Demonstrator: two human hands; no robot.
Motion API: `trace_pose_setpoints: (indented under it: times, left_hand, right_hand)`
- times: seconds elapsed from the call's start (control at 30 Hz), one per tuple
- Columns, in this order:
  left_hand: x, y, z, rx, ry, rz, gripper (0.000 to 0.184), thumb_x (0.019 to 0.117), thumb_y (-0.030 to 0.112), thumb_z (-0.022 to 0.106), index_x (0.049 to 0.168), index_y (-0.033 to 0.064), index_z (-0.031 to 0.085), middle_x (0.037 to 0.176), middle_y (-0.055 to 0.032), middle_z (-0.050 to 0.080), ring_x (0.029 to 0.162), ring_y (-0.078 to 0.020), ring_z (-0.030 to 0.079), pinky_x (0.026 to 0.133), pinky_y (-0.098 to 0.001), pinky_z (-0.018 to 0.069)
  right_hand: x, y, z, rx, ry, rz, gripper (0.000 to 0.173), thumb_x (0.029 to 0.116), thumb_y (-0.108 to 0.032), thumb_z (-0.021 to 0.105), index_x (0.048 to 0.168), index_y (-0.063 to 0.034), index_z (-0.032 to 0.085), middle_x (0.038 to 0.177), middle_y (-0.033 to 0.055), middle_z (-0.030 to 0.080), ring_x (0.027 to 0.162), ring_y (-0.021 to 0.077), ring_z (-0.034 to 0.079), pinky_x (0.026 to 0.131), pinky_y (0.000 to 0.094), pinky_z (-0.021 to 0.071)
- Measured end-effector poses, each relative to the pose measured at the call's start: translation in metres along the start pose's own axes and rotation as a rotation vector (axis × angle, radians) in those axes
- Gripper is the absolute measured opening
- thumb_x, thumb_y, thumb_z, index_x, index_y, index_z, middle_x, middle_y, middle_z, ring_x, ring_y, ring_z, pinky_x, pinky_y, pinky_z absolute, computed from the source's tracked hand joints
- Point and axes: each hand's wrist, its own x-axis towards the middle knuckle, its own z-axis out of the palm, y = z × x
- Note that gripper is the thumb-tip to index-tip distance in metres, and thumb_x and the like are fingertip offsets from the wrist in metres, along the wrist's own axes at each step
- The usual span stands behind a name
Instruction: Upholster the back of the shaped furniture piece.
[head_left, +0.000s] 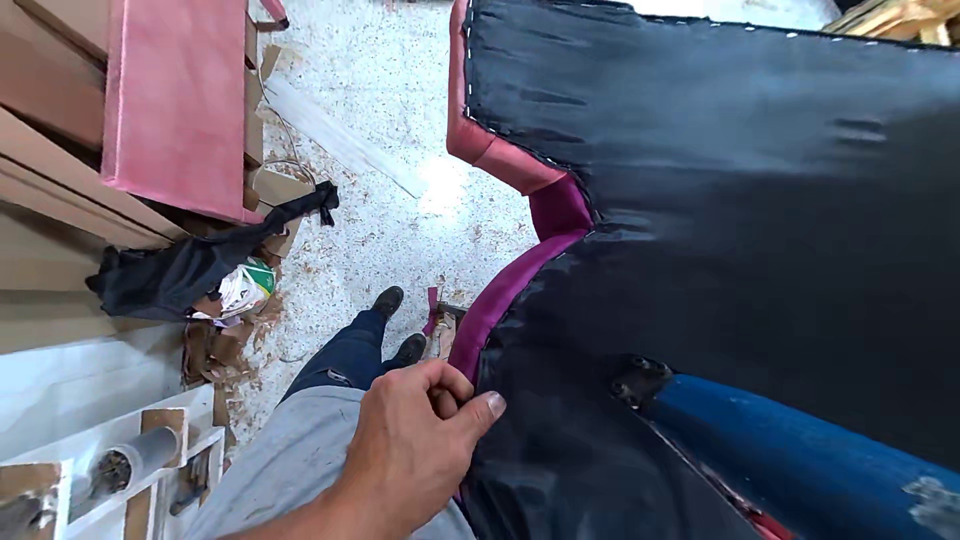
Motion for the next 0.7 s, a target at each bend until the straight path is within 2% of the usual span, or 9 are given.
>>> trace_pose_setpoints:
  times: [0.03, 0.17, 0.37, 0.47, 0.6, 0.7]
  left_hand:
    - [0.001, 0.000, 0.002, -0.004, 0.017, 0.004, 0.026, 0.0864, 0.048, 0.074, 0.085, 0.0226, 0.073, 0.064, 0.0135, 0.059, 0.055, -0.0003, 0.055, 0.052, -0.0214, 0.0460]
    - [-0.001, 0.004, 0.003, 0.015, -0.011, 0.004, 0.022, 0.0953, 0.039, 0.065, 0.083, 0.0222, 0.074, 0.064, 0.0132, 0.061, 0.057, 0.0009, 0.056, 0.054, -0.0205, 0.0464]
    - [0.007, 0.016, -0.008, 0.037, -0.112, -0.166, 0.023, 0.0952, 0.035, 0.065, 0.079, 0.0197, 0.069, 0.060, 0.0097, 0.057, 0.054, -0.0039, 0.053, 0.055, -0.0272, 0.0444]
    - [0.014, 0.022, -0.011, 0.068, -0.140, -0.245, 0.026, 0.0937, 0.034, 0.068, 0.073, 0.0184, 0.067, 0.060, 0.0071, 0.056, 0.056, -0.0072, 0.054, 0.058, -0.0321, 0.0450]
    - [0.015, 0.014, -0.013, 0.093, -0.131, -0.251, 0.034, 0.0891, 0.044, 0.073, 0.069, 0.0179, 0.066, 0.059, 0.0065, 0.055, 0.056, -0.0085, 0.053, 0.058, -0.0348, 0.0448]
    - [0.015, -0.007, -0.014, 0.034, -0.110, -0.200, 0.034, 0.0835, 0.053, 0.076, 0.080, 0.0201, 0.069, 0.068, 0.0088, 0.062, 0.064, -0.0066, 0.060, 0.064, -0.0325, 0.0505]
  right_hand:
    - [0.001, -0.001, 0.003, -0.004, -0.010, -0.024, 0.026, 0.0894, -0.009, 0.068, 0.096, 0.0154, 0.062, 0.085, 0.0296, 0.070, 0.078, 0.0283, 0.072, 0.076, 0.0342, 0.0567]
    - [-0.012, 0.001, 0.010, 0.028, -0.064, 0.001, 0.032, 0.0936, -0.015, 0.067, 0.107, 0.0129, 0.063, 0.092, 0.0292, 0.071, 0.085, 0.0307, 0.073, 0.080, 0.0382, 0.0578]
    - [0.002, -0.015, 0.001, -0.029, -0.121, 0.030, 0.034, 0.0958, -0.023, 0.064, 0.108, 0.0093, 0.068, 0.090, 0.0267, 0.072, 0.081, 0.0324, 0.072, 0.073, 0.0413, 0.0566]
    - [0.014, -0.023, 0.000, -0.088, -0.142, -0.002, 0.033, 0.0933, -0.021, 0.064, 0.105, 0.0093, 0.069, 0.086, 0.0254, 0.073, 0.078, 0.0322, 0.073, 0.070, 0.0407, 0.0558]
    - [0.017, -0.015, 0.000, -0.062, -0.203, -0.023, 0.037, 0.0950, -0.028, 0.066, 0.111, 0.0051, 0.070, 0.088, 0.0244, 0.073, 0.078, 0.0337, 0.072, 0.069, 0.0441, 0.0550]
    - [0.026, -0.008, 0.002, -0.050, -0.286, -0.026, 0.041, 0.0927, -0.030, 0.066, 0.117, 0.0027, 0.071, 0.094, 0.0233, 0.075, 0.083, 0.0341, 0.073, 0.073, 0.0473, 0.0567]
